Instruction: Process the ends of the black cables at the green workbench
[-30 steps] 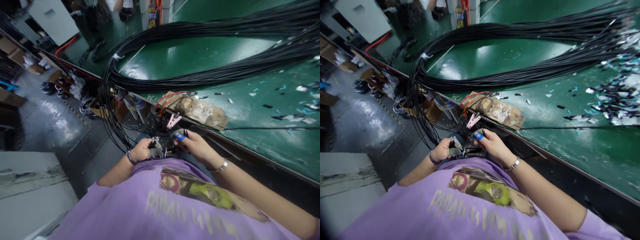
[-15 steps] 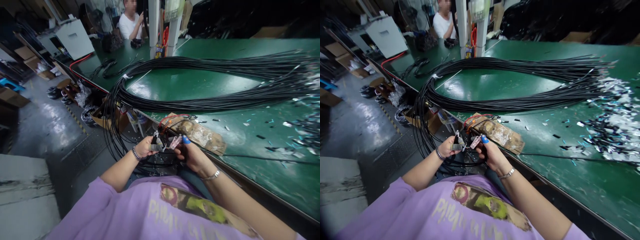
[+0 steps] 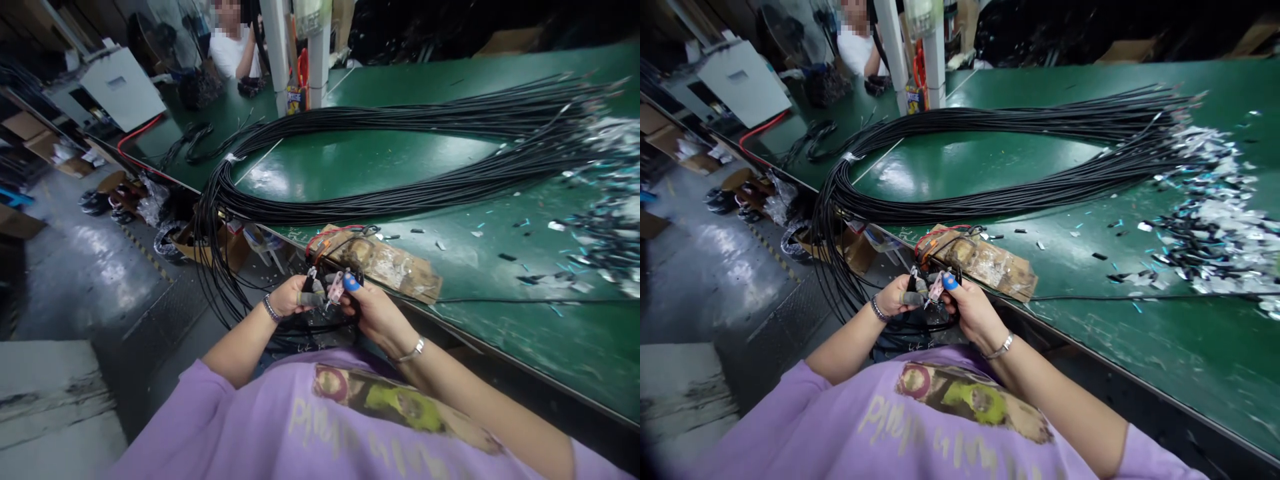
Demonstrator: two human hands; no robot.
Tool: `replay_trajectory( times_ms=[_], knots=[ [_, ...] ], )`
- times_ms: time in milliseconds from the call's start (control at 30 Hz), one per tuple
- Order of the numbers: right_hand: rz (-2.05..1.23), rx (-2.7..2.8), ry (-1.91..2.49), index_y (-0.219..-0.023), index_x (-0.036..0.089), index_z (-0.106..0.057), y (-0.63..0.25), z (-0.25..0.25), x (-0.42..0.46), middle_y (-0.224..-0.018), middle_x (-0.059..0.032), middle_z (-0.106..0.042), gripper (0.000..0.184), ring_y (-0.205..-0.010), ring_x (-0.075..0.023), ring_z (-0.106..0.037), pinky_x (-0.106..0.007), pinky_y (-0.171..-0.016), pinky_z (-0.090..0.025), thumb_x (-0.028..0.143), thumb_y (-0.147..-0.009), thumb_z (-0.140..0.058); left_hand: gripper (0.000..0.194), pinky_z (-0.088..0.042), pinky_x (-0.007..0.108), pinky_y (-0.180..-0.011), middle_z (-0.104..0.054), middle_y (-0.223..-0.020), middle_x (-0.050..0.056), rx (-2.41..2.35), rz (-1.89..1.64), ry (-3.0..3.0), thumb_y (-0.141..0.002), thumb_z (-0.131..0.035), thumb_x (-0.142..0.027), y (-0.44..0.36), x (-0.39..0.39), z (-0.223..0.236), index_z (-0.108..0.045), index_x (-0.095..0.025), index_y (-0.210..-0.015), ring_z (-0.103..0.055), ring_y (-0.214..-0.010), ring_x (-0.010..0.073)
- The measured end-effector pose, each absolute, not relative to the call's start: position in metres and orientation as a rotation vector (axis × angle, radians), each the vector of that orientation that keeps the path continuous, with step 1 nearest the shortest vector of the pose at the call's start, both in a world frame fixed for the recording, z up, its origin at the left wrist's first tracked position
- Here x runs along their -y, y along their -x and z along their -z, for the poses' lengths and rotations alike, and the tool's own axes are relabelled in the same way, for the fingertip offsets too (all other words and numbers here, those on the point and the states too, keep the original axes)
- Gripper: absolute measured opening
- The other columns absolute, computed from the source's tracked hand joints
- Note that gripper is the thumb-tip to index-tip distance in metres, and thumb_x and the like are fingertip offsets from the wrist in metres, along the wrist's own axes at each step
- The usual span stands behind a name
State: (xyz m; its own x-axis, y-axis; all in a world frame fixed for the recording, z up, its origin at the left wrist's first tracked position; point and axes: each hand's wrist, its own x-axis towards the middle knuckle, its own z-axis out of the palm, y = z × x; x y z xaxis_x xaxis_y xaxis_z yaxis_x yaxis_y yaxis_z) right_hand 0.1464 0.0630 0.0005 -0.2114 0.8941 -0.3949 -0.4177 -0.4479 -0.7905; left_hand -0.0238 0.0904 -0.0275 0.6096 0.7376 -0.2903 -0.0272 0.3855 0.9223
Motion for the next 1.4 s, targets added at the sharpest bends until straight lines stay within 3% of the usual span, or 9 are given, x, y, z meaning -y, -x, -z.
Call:
replay_trajectory(
  times_ms=[133,667,867,967,1067,1200,1300,1400],
  knots=[
    [-1.804,0.643,1.079,-0.056,0.016,-0.056,-0.146,-0.002,-0.063,-0.049,0.0047,-0.043,0.048,-0.047,-0.0060,-0.029,-0.020,-0.042,-0.018,0.056,-0.047,-0.081,0.057,-0.019,0.017,-0.028,-0.045,-0.042,-0.006,-0.797,-0.552,-1.083,-0.045,-0.078,-0.060,0.021,-0.091,0.026,-0.055,-0.011,-0.062,-0.031,-0.030,0.0018],
    [-1.807,0.737,1.091,-0.057,0.016,-0.054,-0.146,0.000,-0.064,-0.050,0.0048,-0.041,0.057,-0.048,-0.0062,-0.028,-0.020,-0.042,-0.019,0.070,-0.048,-0.073,0.053,-0.015,0.016,-0.027,-0.042,-0.038,-0.007,-0.766,-0.519,-1.064,-0.047,-0.079,-0.057,0.022,-0.093,0.026,-0.054,-0.012,-0.059,-0.027,-0.027,0.0016],
    [-1.845,1.053,1.064,-0.066,0.016,-0.059,-0.157,0.007,-0.056,-0.048,0.0047,-0.040,0.059,-0.043,-0.0066,-0.028,-0.021,-0.040,-0.022,0.075,-0.067,-0.054,0.052,-0.019,0.017,-0.028,-0.047,-0.040,-0.004,-0.724,-0.373,-1.082,-0.042,-0.082,-0.052,0.029,-0.085,0.025,-0.057,-0.010,-0.058,-0.033,-0.028,0.0032],
    [-1.571,1.507,1.005,-0.070,0.016,-0.062,-0.167,0.012,-0.045,-0.053,0.0006,-0.050,0.044,-0.047,-0.0101,-0.041,-0.023,-0.044,-0.034,0.057,-0.083,-0.049,0.051,-0.018,0.018,-0.028,-0.048,-0.040,-0.003,-0.715,-0.369,-1.023,-0.041,-0.082,-0.051,0.034,-0.079,0.030,-0.057,-0.010,-0.057,-0.032,-0.028,0.0032],
    [-0.940,1.930,0.857,-0.082,0.018,-0.063,-0.173,0.013,-0.034,-0.073,-0.0052,-0.063,0.011,-0.063,-0.0142,-0.056,-0.025,-0.056,-0.045,0.021,-0.082,-0.053,0.053,-0.015,0.018,-0.026,-0.047,-0.038,-0.003,-0.718,-0.372,-0.960,-0.037,-0.082,-0.053,0.038,-0.074,0.037,-0.056,-0.011,-0.056,-0.030,-0.027,0.0033],
    [-0.462,2.265,0.639,-0.103,0.018,-0.059,-0.171,0.005,-0.030,-0.100,-0.0102,-0.064,0.039,-0.079,-0.0154,-0.060,-0.025,-0.063,-0.048,0.001,-0.072,-0.043,0.054,-0.016,0.018,-0.025,-0.045,-0.036,-0.004,-0.733,-0.304,-0.954,-0.035,-0.082,-0.053,0.039,-0.070,0.042,-0.055,-0.011,-0.055,-0.029,-0.025,0.0036],
    [-0.395,2.361,0.564,-0.099,0.018,-0.059,-0.170,0.001,-0.034,-0.097,-0.0095,-0.065,0.039,-0.078,-0.0151,-0.060,-0.025,-0.065,-0.048,-0.001,-0.071,-0.039,0.054,-0.016,0.017,-0.026,-0.044,-0.036,-0.004,-0.723,-0.271,-0.980,-0.037,-0.081,-0.054,0.038,-0.069,0.042,-0.054,-0.011,-0.054,-0.030,-0.026,0.0034],
    [-0.542,2.381,0.533,-0.089,0.017,-0.059,-0.173,-0.003,-0.040,-0.090,-0.0089,-0.065,0.035,-0.074,-0.0158,-0.058,-0.026,-0.063,-0.046,0.000,-0.066,-0.038,0.051,-0.018,0.017,-0.028,-0.044,-0.037,-0.004,-0.696,-0.232,-0.997,-0.041,-0.082,-0.051,0.038,-0.068,0.038,-0.054,-0.011,-0.056,-0.031,-0.028,0.0034]
  ],
)
